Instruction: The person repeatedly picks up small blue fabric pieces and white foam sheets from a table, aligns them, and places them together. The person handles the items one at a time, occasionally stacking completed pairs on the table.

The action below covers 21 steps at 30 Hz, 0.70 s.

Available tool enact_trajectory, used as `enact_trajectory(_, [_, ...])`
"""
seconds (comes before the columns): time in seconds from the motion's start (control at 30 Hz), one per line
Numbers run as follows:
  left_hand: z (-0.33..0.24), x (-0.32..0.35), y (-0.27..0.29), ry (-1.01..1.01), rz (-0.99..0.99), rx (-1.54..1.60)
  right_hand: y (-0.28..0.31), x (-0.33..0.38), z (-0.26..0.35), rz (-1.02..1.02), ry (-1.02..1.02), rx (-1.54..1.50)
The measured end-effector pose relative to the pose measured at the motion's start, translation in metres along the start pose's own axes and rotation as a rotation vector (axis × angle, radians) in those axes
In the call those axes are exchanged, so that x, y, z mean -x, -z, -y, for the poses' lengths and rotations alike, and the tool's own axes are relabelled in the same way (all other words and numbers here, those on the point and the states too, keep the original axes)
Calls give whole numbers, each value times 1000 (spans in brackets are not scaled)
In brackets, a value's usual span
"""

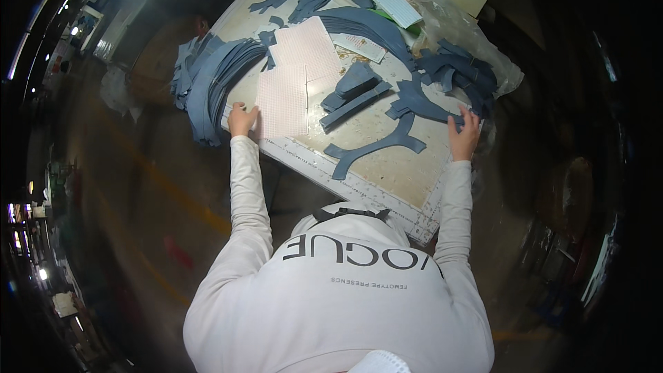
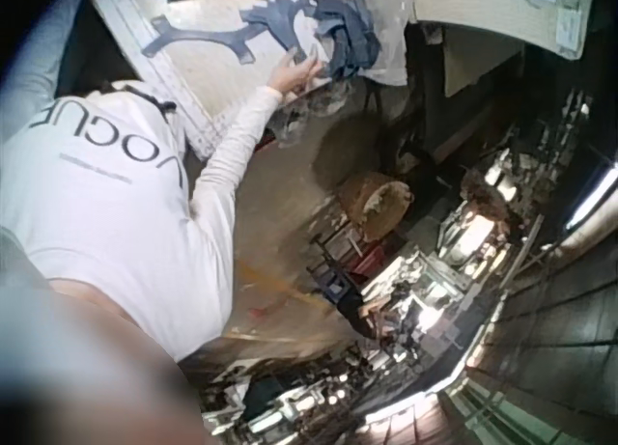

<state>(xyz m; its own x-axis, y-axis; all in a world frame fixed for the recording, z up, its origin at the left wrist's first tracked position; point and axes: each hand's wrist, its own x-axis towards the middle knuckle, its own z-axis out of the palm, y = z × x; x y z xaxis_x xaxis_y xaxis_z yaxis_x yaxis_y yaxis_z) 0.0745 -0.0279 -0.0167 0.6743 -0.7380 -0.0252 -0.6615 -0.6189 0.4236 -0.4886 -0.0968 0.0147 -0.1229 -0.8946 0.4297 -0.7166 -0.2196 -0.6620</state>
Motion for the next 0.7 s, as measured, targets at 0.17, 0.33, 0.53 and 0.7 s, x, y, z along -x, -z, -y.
enact_trajectory(0.17, [-16,20,-23,65,-80,62,-25,33,67,164,75,-154])
enact_trajectory(0.33, [-43,26,2,4,-283,207,-10,36,114,254,158,-233])
enact_trajectory(0.53, [-119,52,84,-460,-314,499,34,11,172,312,431,-217])
enact_trajectory(0.7, [-179,114,114,-672,143,556,36,5,209,227,567,-261])
